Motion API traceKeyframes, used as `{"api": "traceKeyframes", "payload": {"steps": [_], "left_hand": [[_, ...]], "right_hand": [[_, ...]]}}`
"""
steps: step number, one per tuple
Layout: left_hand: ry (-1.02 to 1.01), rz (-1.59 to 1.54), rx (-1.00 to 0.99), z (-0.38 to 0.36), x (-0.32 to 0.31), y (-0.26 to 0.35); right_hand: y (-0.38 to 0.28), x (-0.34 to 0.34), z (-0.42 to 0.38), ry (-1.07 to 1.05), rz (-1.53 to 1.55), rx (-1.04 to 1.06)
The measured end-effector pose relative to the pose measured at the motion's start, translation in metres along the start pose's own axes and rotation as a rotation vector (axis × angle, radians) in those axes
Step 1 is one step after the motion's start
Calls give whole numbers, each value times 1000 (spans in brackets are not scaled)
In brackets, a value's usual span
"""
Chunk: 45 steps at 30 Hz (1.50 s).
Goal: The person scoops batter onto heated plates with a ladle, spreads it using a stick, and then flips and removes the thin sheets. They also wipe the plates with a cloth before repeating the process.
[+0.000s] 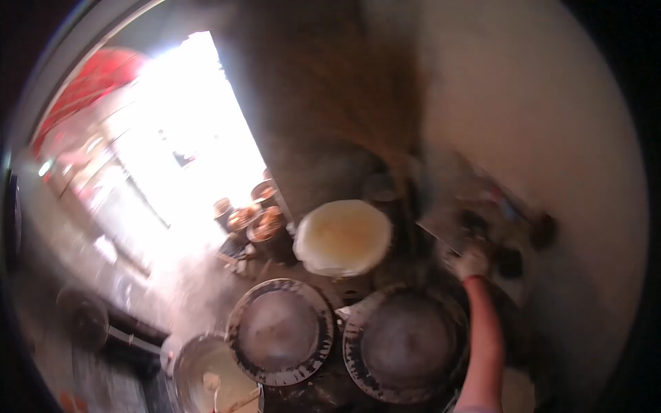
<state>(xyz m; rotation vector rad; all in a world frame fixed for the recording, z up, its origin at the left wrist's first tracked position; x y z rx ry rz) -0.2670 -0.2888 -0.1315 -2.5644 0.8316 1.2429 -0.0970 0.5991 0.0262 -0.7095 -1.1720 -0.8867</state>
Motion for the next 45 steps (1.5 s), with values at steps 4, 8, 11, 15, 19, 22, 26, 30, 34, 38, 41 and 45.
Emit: {"api": "traceKeyframes", "payload": {"steps": [4, 8, 11, 15, 19, 22, 26, 30, 34, 38, 41, 45], "left_hand": [[-22, -56, 76, -23, -31, -44], [165, 88, -148, -35, -32, -53], [253, 224, -319, -48, -60, -77], [179, 136, -293, -39, -44, -70], [47, 212, -278, -35, -30, -54], [152, 202, -278, -39, -43, -52], [263, 381, -354, -60, -78, -48], [75, 89, -90, -46, -47, 0], [130, 194, -149, -58, -33, 49], [284, 198, -246, -72, -17, 85], [279, 252, -247, -89, -17, 112], [335, 277, -250, -103, -1, 131]], "right_hand": [[52, -46, 55, -41, -53, -21], [70, -48, 69, 10, 14, 36], [80, -36, 84, -49, 297, -39], [102, -46, 100, 22, 34, -185], [81, 12, 81, 154, 295, -385], [21, 63, 44, 108, 99, -326], [-110, 118, -82, 224, 558, -132], [-239, 80, -206, 322, 733, 315], [-347, -11, -318, -55, 255, 511], [-382, -20, -325, -5, 212, 423], [-383, -57, -299, -139, 204, 384], [-398, -19, -330, -98, 223, 355]]}}
Point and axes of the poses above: each hand's wrist, its own z-axis towards the middle knuckle, its own x-axis out of the back of the hand, y = z × x, the point moved 4 cm from there along z, towards the middle knuckle, and after that the axes turned 6 degrees about -z, right-handed, at the moved point
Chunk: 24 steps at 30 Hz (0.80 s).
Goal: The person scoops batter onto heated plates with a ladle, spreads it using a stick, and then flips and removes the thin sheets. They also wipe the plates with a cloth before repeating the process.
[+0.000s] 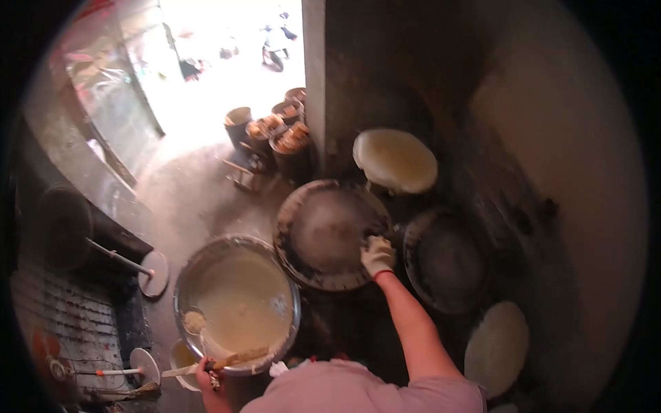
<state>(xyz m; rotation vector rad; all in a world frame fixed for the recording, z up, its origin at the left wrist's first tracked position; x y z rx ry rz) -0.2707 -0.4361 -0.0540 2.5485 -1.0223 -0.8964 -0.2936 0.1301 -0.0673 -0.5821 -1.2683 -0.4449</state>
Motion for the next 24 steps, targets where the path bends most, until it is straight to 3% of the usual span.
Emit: {"api": "traceKeyframes", "payload": {"steps": [2, 4, 7, 11, 17, 19, 21, 23, 24], "left_hand": [[28, -30, -14, 1, 5, 0], [-38, -62, -20, 11, 6, -1], [23, -147, 39, 17, -1, -3], [5, -151, 13, 8, -17, -9], [99, -200, 3, -2, -39, -22], [130, -224, -8, 0, -41, -24], [25, -272, -11, 4, -35, -26], [44, -259, -13, 4, -33, -28], [52, -240, -32, 5, -32, -30]], "right_hand": [[-31, -7, -35, 74, 3, 146], [-72, 1, -66, -6, 96, 243], [-115, 9, -88, -34, 170, 503], [-72, 16, -76, -80, 175, 528], [-172, -18, -4, -81, 200, 724], [-170, -11, -1, -151, 212, 789], [-136, 7, -27, -163, 220, 838], [-92, 13, -56, -329, 163, 907], [-101, 13, -49, -338, 157, 933]]}}
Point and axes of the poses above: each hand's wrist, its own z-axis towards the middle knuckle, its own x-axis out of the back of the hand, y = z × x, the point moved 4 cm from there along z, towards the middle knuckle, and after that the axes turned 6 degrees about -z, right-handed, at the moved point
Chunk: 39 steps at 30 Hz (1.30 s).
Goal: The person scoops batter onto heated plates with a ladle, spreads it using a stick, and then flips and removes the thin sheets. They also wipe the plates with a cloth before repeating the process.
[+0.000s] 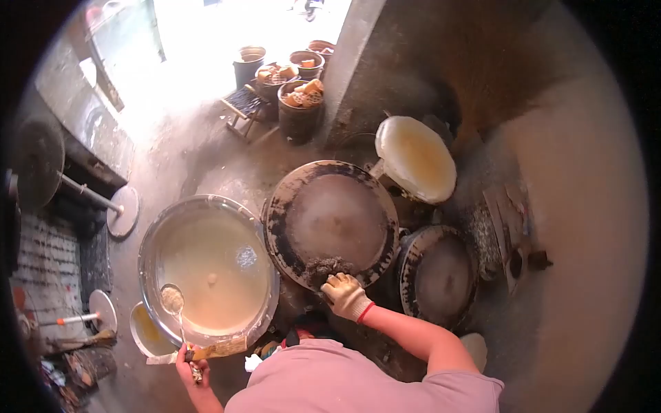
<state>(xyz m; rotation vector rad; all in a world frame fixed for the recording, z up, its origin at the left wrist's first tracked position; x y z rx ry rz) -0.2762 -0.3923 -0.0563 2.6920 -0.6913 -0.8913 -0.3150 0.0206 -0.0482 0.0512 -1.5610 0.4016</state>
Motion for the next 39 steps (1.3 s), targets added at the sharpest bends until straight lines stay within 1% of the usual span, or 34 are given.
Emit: {"api": "traceKeyframes", "payload": {"steps": [2, 3, 4, 6, 9, 11, 12, 14, 15, 16, 17, 18, 19, 20, 21, 22, 23, 24, 25, 26, 27, 28, 29, 30, 32, 33, 34, 35, 36, 37, 38, 39], "left_hand": [[21, -25, 10, 2, 9, 2], [25, -41, 29, 3, 11, -1], [38, -48, 24, 3, 12, -3], [95, -142, -3, -1, 14, -4], [98, -129, -46, -4, 19, -4], [98, -181, -46, -5, 18, -4], [130, -148, -63, -9, 11, -4], [170, -96, -75, -11, 12, -2], [166, -95, -91, -9, 18, -3], [160, -95, -110, -8, 21, -5], [157, -84, -111, -12, 19, -6], [145, -89, -99, -19, 16, -5], [128, -102, -89, -22, 16, -7], [149, -119, -75, -19, 28, -9], [138, -122, -81, -18, 33, -11], [218, -35, -88, -18, 40, -13], [302, 53, -92, -18, 48, -15], [334, 16, -87, -14, 54, -15], [325, 29, -83, -15, 55, -14], [311, 50, -91, -15, 53, -13], [295, 75, -97, -13, 47, -14], [278, 97, -89, -13, 36, -16], [315, 159, -137, -15, 26, -13], [348, 225, -182, -14, 17, -11], [301, 263, -160, -3, 14, -10], [286, 284, -151, -2, 17, -5], [284, 322, -134, 1, 19, -4], [282, 332, -124, 6, 19, -2], [256, 343, -102, 13, 19, -3], [234, 362, -77, 6, -2, -8], [125, 260, -98, -5, -26, -15], [130, 282, -88, -4, -20, -11]], "right_hand": [[-3, -3, 26, -38, -47, 5], [-4, 1, 63, 115, -42, 31], [4, -10, 102, 151, -103, 26], [15, -14, 154, 170, -45, -43], [4, -7, 101, 146, -84, -16], [-2, -19, 36, 12, -41, 73], [-2, -18, 45, 11, -43, 90], [1, -17, 69, -17, -68, 27], [11, -17, 107, 64, -118, 22], [30, -22, 147, 92, -141, -56], [57, -26, 183, 179, -207, -132], [90, -21, 207, 176, -314, -299], [125, -3, 218, 158, -277, -427], [170, 2, 212, 228, -250, -560], [197, 23, 195, 159, -206, -639], [233, 24, 173, 161, -216, -770], [259, 15, 150, 345, -264, -921], [247, 14, 146, 336, -296, -877], [229, 12, 145, 325, -328, -840], [216, -10, 158, 274, -247, -674], [141, 25, 171, 156, -270, -688], [94, 30, 185, -84, -148, -392], [58, 26, 186, -204, -75, -212], [78, 22, 175, -198, -73, -252], [135, 7, 167, 48, -216, -481], [190, 9, 144, 272, -167, -644], [235, 20, 115, 220, -91, -778], [261, 36, 87, 232, -63, -887], [272, 30, 61, 243, -82, -891], [250, 31, 52, 346, -213, -766], [219, 20, 42, 382, -160, -696], [180, 1, 30, 379, -178, -579]]}}
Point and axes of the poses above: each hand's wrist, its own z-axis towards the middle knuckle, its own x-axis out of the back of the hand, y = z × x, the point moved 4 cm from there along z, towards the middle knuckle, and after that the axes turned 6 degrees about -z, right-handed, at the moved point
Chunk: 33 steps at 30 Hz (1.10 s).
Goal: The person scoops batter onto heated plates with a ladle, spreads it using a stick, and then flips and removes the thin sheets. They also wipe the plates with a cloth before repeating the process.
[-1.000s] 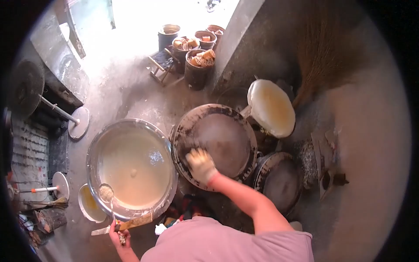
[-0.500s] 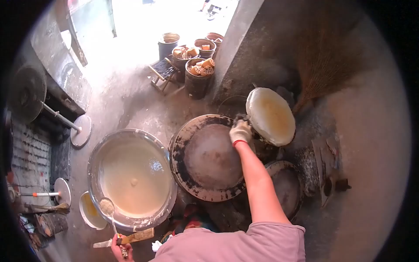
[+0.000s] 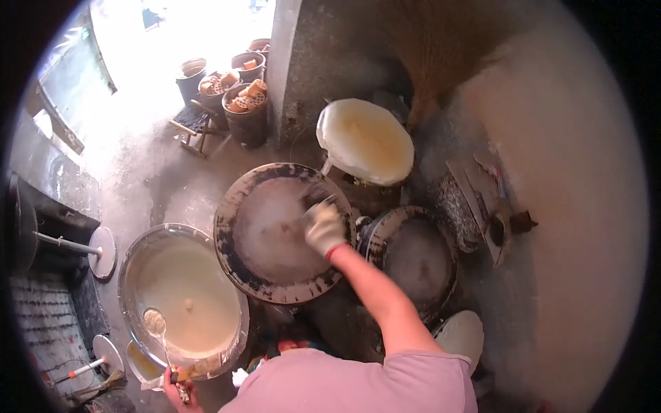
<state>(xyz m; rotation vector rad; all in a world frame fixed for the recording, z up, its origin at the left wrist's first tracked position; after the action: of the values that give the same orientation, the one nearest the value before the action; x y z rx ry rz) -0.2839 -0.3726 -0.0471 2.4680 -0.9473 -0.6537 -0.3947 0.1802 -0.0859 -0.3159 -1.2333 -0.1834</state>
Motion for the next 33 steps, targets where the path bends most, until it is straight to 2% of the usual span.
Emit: {"api": "traceKeyframes", "payload": {"steps": [1, 2, 3, 4, 6, 8, 10, 11, 14, 15, 16, 18, 20, 21, 22, 24, 26, 28, 29, 30, 32, 33], "left_hand": [[-70, -108, 64, 12, 2, -2], [-145, -219, 132, 20, -4, -4], [-168, -252, 173, 16, -16, -4], [-179, -240, 176, 13, -27, -4], [-207, -221, 156, 3, -43, -1], [-202, -210, 155, -3, -54, -2], [-186, -183, 162, -10, -50, -3], [-183, -178, 169, -10, -49, -2], [-306, -233, 240, 3, -36, 0], [-194, -62, 169, 15, -21, 3], [-86, 104, 93, 27, -7, 6], [-98, 121, 65, 38, 11, 12], [-202, 117, 96, 32, 16, 15], [110, 122, -64, -15, -31, 11], [109, 124, -75, -8, -14, 15], [-84, 145, 30, 16, 21, 22], [-81, 206, 71, 22, 28, 26], [-91, 274, 53, 46, 52, 29], [-24, 276, 23, 31, 34, 29], [-50, 286, 32, 30, 33, 32], [-482, 155, 149, 29, 17, 32], [-370, 150, 150, 33, 16, 31]], "right_hand": [[-41, 25, -32, -59, 77, 139], [-73, 26, -64, -352, -45, 218], [-86, 47, -92, -293, 249, 376], [-77, 45, -97, -243, 273, 375], [-28, 27, -59, -309, -9, 176], [41, 22, -3, -108, 77, -137], [64, 16, 19, -68, 21, -264], [51, 18, 0, 6, -26, -189], [-29, 46, -91, -257, 56, 67], [-36, 47, -112, -230, 268, 118], [-32, 45, -105, -221, 268, 113], [-2, 37, -57, -160, 66, -97], [46, 11, 10, -67, 57, -308], [56, 2, 30, -24, 28, -319], [54, 3, 39, 14, 0, -337], [26, 17, 8, 23, 36, -257], [-12, 30, -53, 43, 96, -151], [-60, 53, -110, -119, 198, -60], [-79, 51, -135, -186, 185, -19], [-102, 64, -151, -308, 288, 25], [-122, 67, -187, -161, 592, 6], [-115, 87, -188, -107, 656, -93]]}}
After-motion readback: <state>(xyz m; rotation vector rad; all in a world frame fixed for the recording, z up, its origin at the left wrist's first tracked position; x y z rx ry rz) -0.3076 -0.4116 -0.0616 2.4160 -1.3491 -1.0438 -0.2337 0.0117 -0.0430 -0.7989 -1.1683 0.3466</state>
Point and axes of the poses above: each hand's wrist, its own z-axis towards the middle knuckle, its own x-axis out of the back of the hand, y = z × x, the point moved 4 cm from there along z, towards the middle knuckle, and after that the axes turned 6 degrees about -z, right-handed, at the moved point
